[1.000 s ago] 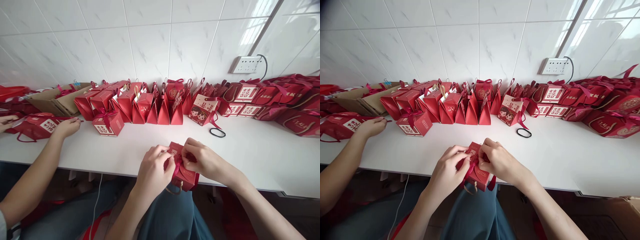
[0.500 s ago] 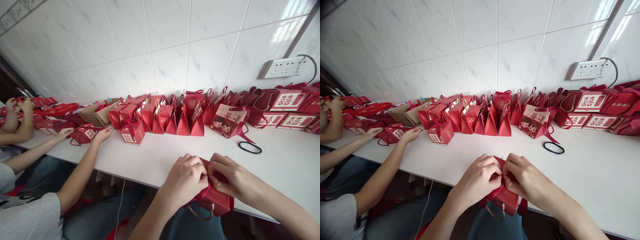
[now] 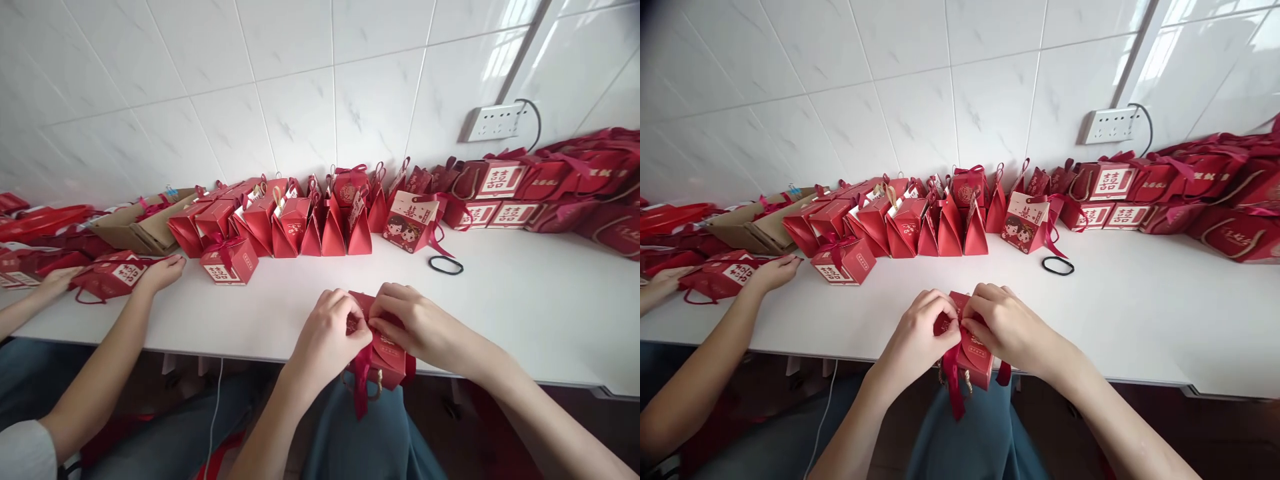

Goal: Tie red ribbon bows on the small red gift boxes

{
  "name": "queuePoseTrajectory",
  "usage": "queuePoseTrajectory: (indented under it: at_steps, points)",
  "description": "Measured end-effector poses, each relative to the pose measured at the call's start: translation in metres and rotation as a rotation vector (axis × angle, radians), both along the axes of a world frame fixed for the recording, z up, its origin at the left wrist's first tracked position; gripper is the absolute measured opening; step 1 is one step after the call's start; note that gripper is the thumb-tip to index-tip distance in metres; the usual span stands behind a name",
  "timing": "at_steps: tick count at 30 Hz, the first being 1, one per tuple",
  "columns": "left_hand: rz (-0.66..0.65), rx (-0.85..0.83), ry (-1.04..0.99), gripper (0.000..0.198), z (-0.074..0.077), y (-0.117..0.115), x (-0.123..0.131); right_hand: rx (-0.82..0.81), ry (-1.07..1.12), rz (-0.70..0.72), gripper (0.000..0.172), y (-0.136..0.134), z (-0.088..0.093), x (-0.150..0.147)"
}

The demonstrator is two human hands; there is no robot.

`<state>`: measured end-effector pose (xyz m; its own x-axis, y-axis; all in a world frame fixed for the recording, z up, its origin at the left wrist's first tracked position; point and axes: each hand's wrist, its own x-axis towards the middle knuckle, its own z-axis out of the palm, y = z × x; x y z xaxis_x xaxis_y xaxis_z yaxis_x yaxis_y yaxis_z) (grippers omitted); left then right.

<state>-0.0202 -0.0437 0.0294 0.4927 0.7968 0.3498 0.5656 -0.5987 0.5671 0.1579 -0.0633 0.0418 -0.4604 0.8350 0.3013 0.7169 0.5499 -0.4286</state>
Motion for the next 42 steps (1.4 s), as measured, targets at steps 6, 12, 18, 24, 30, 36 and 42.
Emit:
queuePoseTrajectory:
  at_steps: [6, 12, 18, 24, 30, 36, 42]
  points:
    - [-0.096, -0.037, 0.047, 0.010, 0.005, 0.002, 0.001, 0.064, 0.065, 0.021, 0.021, 0.000, -0.005, 0.007]
    - [-0.009, -0.080, -0.053, 0.015, -0.002, -0.003, 0.010, 0.064, 0.118, 0.017, 0.017, -0.003, -0.011, 0.012]
    - [0.124, -0.130, -0.075, 0.016, -0.003, -0.008, 0.019, 0.001, 0.117, 0.021, 0.009, -0.007, -0.007, 0.013]
    - [0.167, -0.110, -0.067, 0.016, -0.003, -0.010, 0.021, 0.016, 0.101, 0.077, 0.017, -0.007, -0.004, 0.019]
    - [0.117, -0.115, -0.117, 0.015, -0.005, -0.010, 0.019, 0.037, 0.163, 0.064, 0.009, -0.007, -0.014, 0.020]
    - [0.037, -0.129, -0.065, 0.011, -0.001, -0.008, 0.015, 0.024, 0.253, 0.032, 0.009, -0.006, -0.020, 0.018]
    - [0.077, -0.044, -0.089, 0.012, -0.005, -0.008, 0.015, -0.015, 0.235, 0.036, 0.009, -0.007, -0.017, 0.019]
